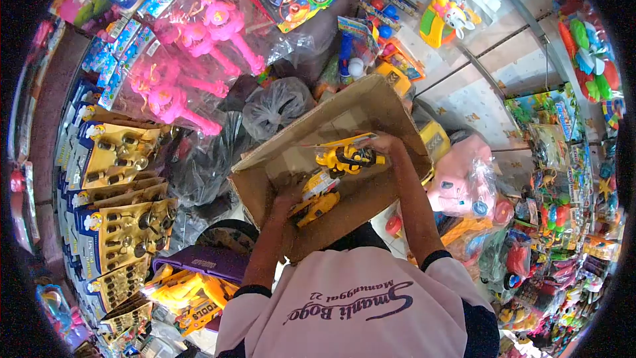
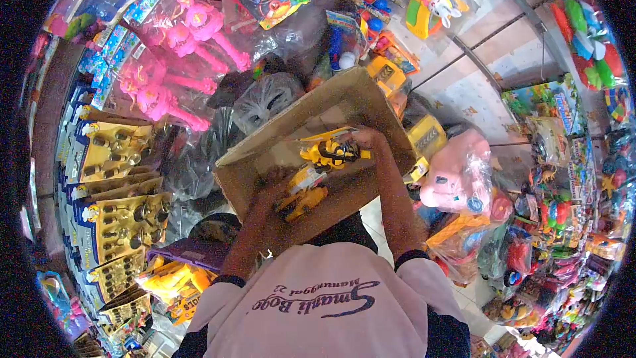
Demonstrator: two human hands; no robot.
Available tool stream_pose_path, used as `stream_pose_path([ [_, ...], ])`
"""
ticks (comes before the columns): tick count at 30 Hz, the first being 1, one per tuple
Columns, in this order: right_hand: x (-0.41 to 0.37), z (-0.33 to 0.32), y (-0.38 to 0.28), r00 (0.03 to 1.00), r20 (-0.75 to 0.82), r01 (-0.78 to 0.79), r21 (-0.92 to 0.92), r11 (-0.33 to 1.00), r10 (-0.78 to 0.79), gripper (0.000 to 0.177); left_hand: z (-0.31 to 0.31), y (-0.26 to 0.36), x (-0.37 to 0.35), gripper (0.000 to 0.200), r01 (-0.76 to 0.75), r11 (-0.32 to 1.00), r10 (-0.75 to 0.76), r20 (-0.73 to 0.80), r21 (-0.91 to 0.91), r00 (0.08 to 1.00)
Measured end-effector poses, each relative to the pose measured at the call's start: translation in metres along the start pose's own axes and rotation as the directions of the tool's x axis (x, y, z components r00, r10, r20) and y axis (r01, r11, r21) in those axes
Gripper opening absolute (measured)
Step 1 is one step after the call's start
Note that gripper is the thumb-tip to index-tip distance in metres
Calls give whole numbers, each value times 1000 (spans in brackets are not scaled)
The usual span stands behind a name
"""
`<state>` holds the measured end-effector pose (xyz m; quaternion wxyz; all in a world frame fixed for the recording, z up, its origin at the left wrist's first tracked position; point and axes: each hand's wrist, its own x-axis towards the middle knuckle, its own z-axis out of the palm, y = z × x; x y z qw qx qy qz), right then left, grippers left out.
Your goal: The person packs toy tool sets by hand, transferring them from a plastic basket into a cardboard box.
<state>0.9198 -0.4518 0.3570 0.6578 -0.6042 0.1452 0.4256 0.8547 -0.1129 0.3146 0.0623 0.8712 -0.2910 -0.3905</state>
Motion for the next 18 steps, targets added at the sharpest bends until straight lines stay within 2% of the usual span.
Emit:
stream_pose_path([
  [2,-14,15,-18,999,-34,-14,-96,995,11,49,8,-6,16,80,-9,980,13,20,-199,1000],
  [5,-14,20,-17,990,-8,137,-155,978,-139,44,63,-37,70,73,0,889,0,1,-459,1000],
  [6,-14,21,-19,985,51,172,-230,958,-165,42,63,-41,73,69,1,774,-11,-12,-633,1000],
  [7,-12,21,-23,976,111,212,-300,930,-187,40,62,-46,76,67,-6,625,-23,-26,-780,999],
  [8,-11,21,-27,963,173,256,-366,895,-205,39,60,-52,79,64,-20,339,-38,-35,-940,999],
  [9,-8,18,-26,940,249,311,-339,888,-234,37,49,-54,77,62,-39,18,-55,-39,-999,998],
  [10,-3,12,-20,909,324,363,-308,879,-262,36,20,-47,62,63,31,-232,-15,35,-972,999],
  [12,-2,12,-20,857,422,418,-231,879,-297,37,-51,-21,21,65,178,-664,111,139,-726,984],
  [14,-14,23,-32,825,470,424,-146,894,-314,39,-57,-16,18,65,182,-500,147,124,-847,981],
  [15,-19,28,-35,848,446,402,-191,895,-286,40,-59,-14,17,67,181,-411,167,121,-894,978],
  [18,-19,24,-29,792,485,487,-137,862,-370,43,-67,-6,14,65,206,-257,205,155,-944,966],
])
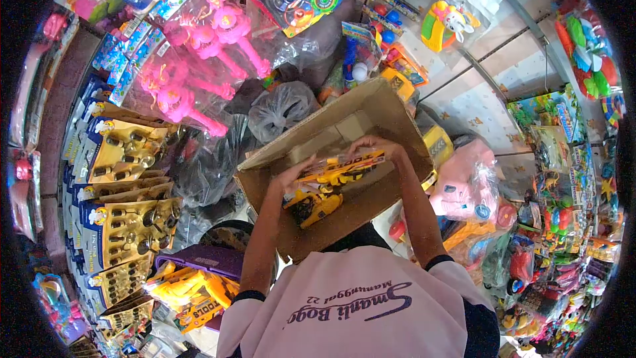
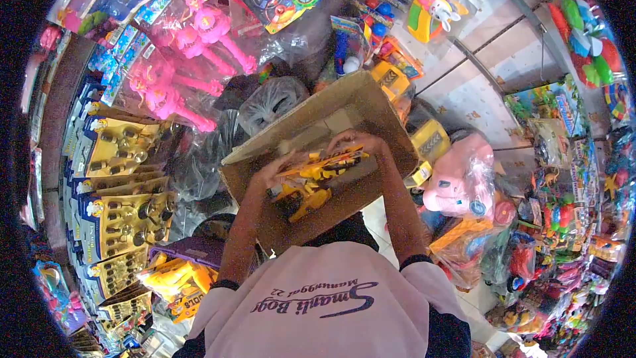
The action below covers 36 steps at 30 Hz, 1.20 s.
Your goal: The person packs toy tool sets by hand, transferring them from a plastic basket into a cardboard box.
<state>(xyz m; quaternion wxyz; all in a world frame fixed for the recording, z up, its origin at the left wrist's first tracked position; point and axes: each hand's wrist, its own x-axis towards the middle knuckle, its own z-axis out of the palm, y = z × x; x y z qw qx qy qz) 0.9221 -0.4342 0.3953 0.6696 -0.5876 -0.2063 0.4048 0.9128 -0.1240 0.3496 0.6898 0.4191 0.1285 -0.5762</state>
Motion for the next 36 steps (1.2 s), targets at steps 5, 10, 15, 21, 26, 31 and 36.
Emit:
stream_pose_path([
  [5,-15,4,7,913,-370,120,-151,981,-169,47,23,18,-26,65,-236,841,231,71,487,970],
  [10,-23,5,-15,901,-341,135,-362,922,-266,41,30,28,-31,45,-304,691,406,-4,656,914],
  [15,-42,7,-54,740,-673,43,58,997,7,34,63,55,-76,34,-318,690,489,-94,651,867],
  [21,-8,43,-110,922,-373,-153,-598,787,-104,58,62,69,-78,30,-406,410,605,89,817,791],
  [26,21,55,-88,966,-257,-204,-729,653,15,75,68,77,-76,29,-407,246,661,155,880,734],
  [31,28,50,-56,889,-458,-427,-808,405,23,61,47,44,-58,30,-640,512,826,-122,573,551],
  [36,27,58,-43,846,-510,-470,-851,236,-154,57,-42,-42,13,40,-232,938,346,-641,258,685],
])
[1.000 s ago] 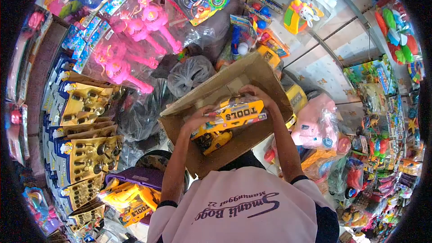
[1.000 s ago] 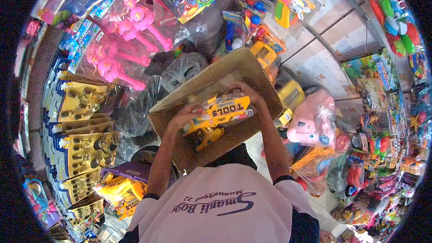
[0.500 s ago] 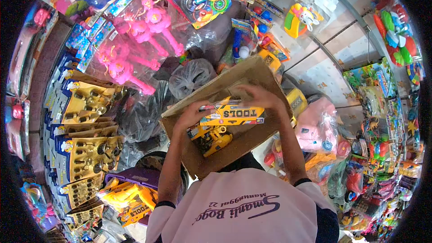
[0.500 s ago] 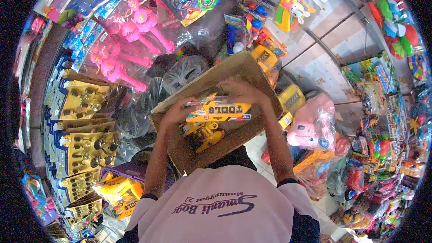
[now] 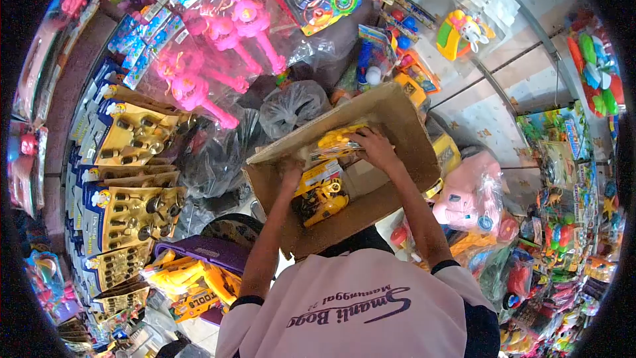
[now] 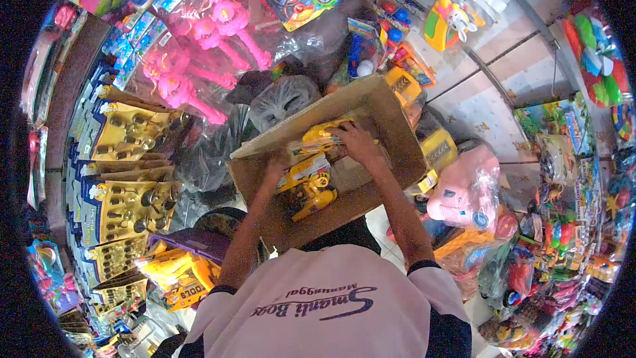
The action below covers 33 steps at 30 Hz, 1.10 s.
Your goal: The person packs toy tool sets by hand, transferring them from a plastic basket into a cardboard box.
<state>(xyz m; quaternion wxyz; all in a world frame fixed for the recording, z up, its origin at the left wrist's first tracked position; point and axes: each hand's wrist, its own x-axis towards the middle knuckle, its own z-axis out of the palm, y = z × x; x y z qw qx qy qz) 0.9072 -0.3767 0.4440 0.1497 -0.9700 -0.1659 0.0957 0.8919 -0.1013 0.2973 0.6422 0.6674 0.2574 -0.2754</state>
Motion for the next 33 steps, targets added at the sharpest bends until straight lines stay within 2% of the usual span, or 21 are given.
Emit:
stream_pose_path([
  [1,1,6,1,1000,15,-12,41,999,11,59,1,-20,4,44,-28,957,19,34,289,999],
  [2,2,14,3,999,34,-26,80,996,23,60,5,-35,4,49,-91,811,41,100,577,994],
  [3,3,18,3,998,54,-40,118,992,33,62,9,-43,-3,54,-161,609,50,166,777,985],
  [5,4,29,0,1000,20,-7,75,997,5,59,18,-56,-13,64,-265,347,-5,284,900,959],
  [7,6,45,-5,1000,12,3,68,998,-4,58,24,-67,-17,75,-329,214,-50,346,920,937],
  [8,6,55,-9,1000,24,-1,82,997,-1,59,29,-87,-15,86,-319,206,-39,334,925,942],
  [11,9,74,-25,999,26,44,52,998,-46,61,31,-56,-48,92,-253,194,-135,282,948,950],
  [12,9,79,-32,997,22,69,31,997,-70,61,29,-67,-42,93,-366,188,-77,385,912,920],
  [13,10,85,-37,990,108,79,93,992,-89,55,27,-73,-36,93,-415,180,-52,430,892,901],
  [16,12,102,-55,972,166,159,59,986,-166,41,23,-85,-26,93,-488,172,1,496,855,868],
  [17,13,118,-56,969,76,241,-61,969,-237,37,21,-87,-24,93,-503,172,11,509,847,861],
  [20,11,145,-53,947,-10,308,-245,919,-320,36,16,-95,-25,92,-539,163,29,542,827,840],
  [23,12,148,-54,959,30,279,-282,918,-283,36,14,-118,-18,92,-585,151,57,584,797,810],
  [25,15,157,-54,964,-17,256,-224,940,-267,34,14,-140,-8,92,-618,140,95,611,773,786],
  [26,16,164,-54,966,-41,245,-194,950,-257,33,14,-150,-4,91,-626,118,161,607,771,778],
  [27,15,171,-54,969,-44,230,-195,953,-243,33,15,-125,-20,88,-595,87,83,589,799,804],
  [29,14,188,-50,976,-55,194,-201,960,-209,32,21,-30,-64,81,-541,12,-68,540,841,839],
  [32,15,208,-31,947,-53,315,-30,949,-316,38,6,-50,-27,67,-496,237,-36,517,836,855],
  [33,17,176,-29,936,117,313,160,936,-333,47,-1,-62,-11,62,-478,310,-27,510,822,860],
])
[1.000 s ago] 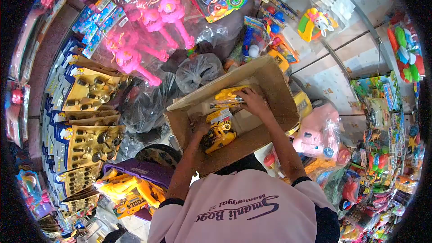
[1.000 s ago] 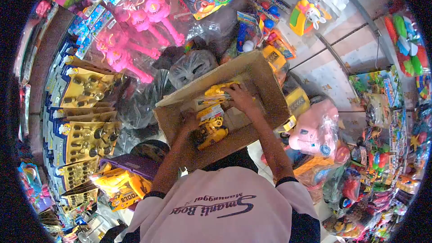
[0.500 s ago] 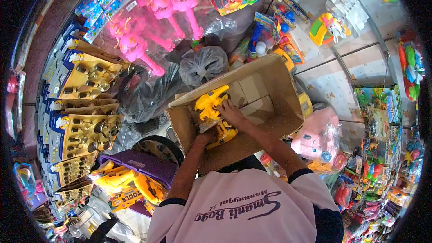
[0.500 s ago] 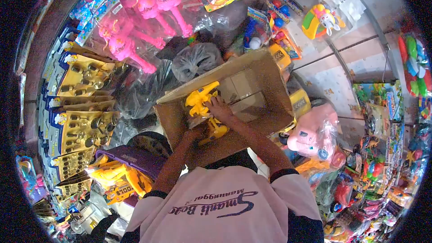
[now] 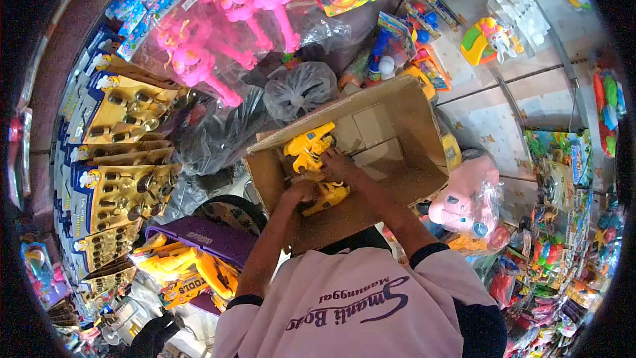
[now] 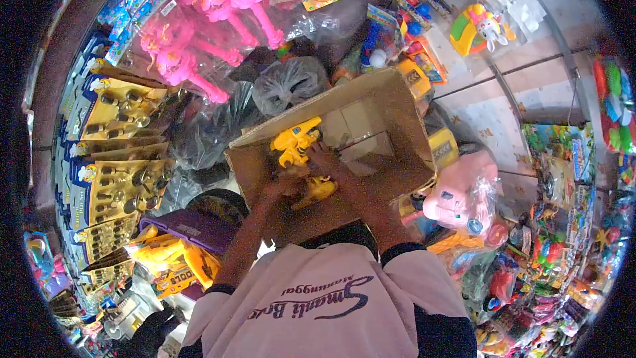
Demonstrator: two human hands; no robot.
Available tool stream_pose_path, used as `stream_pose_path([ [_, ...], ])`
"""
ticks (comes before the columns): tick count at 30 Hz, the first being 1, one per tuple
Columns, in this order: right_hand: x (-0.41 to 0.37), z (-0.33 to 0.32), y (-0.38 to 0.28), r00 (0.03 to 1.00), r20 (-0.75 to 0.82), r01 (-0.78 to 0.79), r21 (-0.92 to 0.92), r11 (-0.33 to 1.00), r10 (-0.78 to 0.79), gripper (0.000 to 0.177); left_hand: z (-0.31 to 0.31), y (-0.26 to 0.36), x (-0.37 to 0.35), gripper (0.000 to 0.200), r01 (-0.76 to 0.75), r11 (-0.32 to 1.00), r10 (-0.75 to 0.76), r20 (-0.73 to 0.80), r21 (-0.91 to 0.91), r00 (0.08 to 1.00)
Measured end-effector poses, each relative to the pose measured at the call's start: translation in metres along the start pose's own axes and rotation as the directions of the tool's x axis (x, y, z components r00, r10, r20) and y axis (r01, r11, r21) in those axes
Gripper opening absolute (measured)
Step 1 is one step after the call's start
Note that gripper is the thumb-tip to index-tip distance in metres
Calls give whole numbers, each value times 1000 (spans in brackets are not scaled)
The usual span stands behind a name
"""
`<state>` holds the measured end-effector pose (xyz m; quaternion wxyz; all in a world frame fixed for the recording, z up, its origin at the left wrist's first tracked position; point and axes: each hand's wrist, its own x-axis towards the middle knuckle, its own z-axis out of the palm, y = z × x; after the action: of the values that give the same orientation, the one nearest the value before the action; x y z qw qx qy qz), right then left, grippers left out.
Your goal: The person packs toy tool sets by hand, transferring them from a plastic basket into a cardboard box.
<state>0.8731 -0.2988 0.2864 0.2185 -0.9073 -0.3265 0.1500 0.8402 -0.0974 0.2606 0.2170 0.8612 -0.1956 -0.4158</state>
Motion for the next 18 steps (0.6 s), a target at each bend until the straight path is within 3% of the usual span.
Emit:
stream_pose_path([
  [2,9,-3,27,984,137,-153,311,938,115,48,4,-17,15,54,15,988,-19,-24,-154,1000],
  [3,13,-2,34,966,214,-231,448,864,147,49,-6,-13,14,58,41,984,-63,-122,-172,991],
  [4,13,-69,-3,849,360,-520,432,737,388,56,-21,-7,10,62,68,979,-110,-219,-193,970],
  [5,13,-46,9,804,327,-578,234,782,497,61,-29,-1,7,67,91,972,-157,-310,-217,938],
  [7,9,23,45,709,192,-655,-180,734,679,71,-28,4,12,78,332,909,-388,-222,-251,894],
  [9,9,19,42,623,419,-688,-108,718,660,79,-21,2,19,90,362,876,-441,-225,-319,869],
  [10,10,15,40,572,525,-706,-76,704,630,82,-16,-1,22,96,271,887,-386,-278,-373,880],
  [13,7,4,29,742,480,-653,360,666,468,85,7,-12,25,116,-16,869,-233,-437,-495,869],
  [14,7,0,24,737,497,-669,438,600,458,86,15,-16,25,122,-113,845,-189,-491,-522,851],
  [16,9,1,20,733,526,-680,580,448,431,90,26,-22,23,128,-95,869,-202,-524,-486,827],
  [17,11,2,16,747,478,-664,569,485,462,91,27,-28,23,132,-86,880,-208,-543,-467,814],
  [18,13,17,21,760,427,-648,555,522,489,92,55,-65,51,131,-131,864,-148,-494,-486,857],
])
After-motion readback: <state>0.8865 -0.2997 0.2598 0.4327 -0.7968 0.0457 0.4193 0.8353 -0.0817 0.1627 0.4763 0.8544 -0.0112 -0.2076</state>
